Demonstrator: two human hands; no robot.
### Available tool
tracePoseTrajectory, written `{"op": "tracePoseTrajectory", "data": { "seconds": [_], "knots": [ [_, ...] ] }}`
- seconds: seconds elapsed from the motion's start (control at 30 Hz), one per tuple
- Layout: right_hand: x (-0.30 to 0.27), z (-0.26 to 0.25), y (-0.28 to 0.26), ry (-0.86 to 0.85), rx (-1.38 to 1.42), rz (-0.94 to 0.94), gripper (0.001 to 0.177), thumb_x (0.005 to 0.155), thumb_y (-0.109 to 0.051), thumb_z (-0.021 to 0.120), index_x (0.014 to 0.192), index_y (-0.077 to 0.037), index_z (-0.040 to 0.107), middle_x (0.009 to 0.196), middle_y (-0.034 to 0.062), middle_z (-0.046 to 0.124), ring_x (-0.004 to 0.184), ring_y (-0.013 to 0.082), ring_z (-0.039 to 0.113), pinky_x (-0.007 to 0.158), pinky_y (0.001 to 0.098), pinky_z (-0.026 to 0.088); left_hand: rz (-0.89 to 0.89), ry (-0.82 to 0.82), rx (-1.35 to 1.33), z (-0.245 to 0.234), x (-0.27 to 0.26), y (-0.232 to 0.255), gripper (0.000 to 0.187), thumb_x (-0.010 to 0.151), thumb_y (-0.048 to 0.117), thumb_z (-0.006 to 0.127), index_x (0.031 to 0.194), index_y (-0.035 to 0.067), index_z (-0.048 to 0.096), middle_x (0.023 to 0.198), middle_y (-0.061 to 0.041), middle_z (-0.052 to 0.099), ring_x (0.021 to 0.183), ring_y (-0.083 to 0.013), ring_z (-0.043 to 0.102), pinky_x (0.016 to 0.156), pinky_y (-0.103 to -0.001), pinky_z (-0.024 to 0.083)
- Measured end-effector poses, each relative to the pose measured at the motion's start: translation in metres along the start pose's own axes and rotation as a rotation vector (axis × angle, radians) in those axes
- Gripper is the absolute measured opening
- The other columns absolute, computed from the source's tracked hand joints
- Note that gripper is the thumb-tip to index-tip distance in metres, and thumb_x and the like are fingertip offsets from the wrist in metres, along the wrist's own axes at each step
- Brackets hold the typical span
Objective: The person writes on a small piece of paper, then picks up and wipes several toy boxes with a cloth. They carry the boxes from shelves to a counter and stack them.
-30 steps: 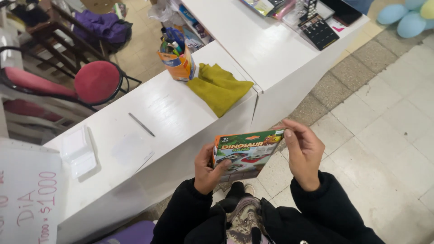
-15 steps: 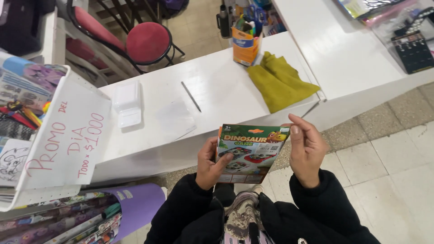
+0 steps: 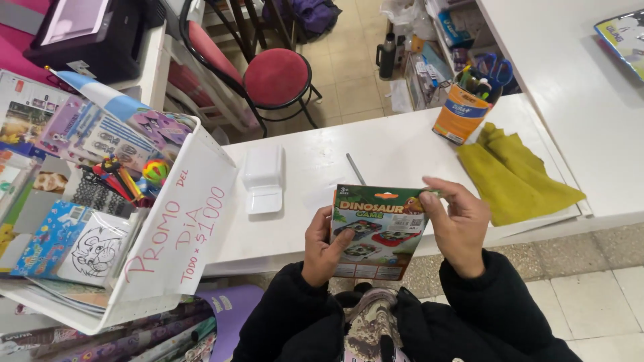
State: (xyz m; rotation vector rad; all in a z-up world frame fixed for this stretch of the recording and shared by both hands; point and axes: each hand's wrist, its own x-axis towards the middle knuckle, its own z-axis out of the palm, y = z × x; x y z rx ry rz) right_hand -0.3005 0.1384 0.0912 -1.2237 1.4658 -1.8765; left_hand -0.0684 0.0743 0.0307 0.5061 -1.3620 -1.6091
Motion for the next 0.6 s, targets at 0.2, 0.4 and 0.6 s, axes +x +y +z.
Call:
{"op": "tracePoseTrajectory", "data": {
  "seconds": [0.2,0.4,0.6],
  "knots": [
    [0.017,0.004,0.026,-0.103,-0.064,0.048,0.029,0.106,-0.009,0.064,0.131,0.004,0.069,0.101,0.0050,0.073,0.089,0.0058,0.063,0.079,0.0215,0.052,-0.021,-0.002,-0.059,-0.014,0.015,-0.003,0.045,0.102,0.015,0.068,0.138,-0.004,0.048,0.122,-0.017,0.070,0.111,-0.0172,0.068,0.098,-0.033,0.056],
    [0.023,0.006,0.027,-0.250,0.195,-0.008,0.051,0.106,-0.009,0.053,0.154,0.002,0.043,0.137,0.0115,0.065,0.125,0.0141,0.063,0.109,0.0316,0.052,0.008,0.192,-0.068,-0.015,0.016,-0.001,0.039,0.103,0.017,0.067,0.131,-0.005,0.050,0.116,-0.018,0.072,0.103,-0.0190,0.070,0.089,-0.035,0.058],
    [-0.023,0.000,0.025,-0.783,0.283,0.329,0.084,0.086,-0.001,0.071,0.157,0.001,0.026,0.146,0.0146,0.051,0.133,0.0176,0.050,0.109,0.0337,0.043,0.187,0.318,-0.132,0.013,0.031,-0.006,0.047,0.112,0.022,0.055,0.148,-0.004,0.040,0.135,-0.018,0.061,0.117,-0.0195,0.061,0.102,-0.033,0.051]
  ]
}}
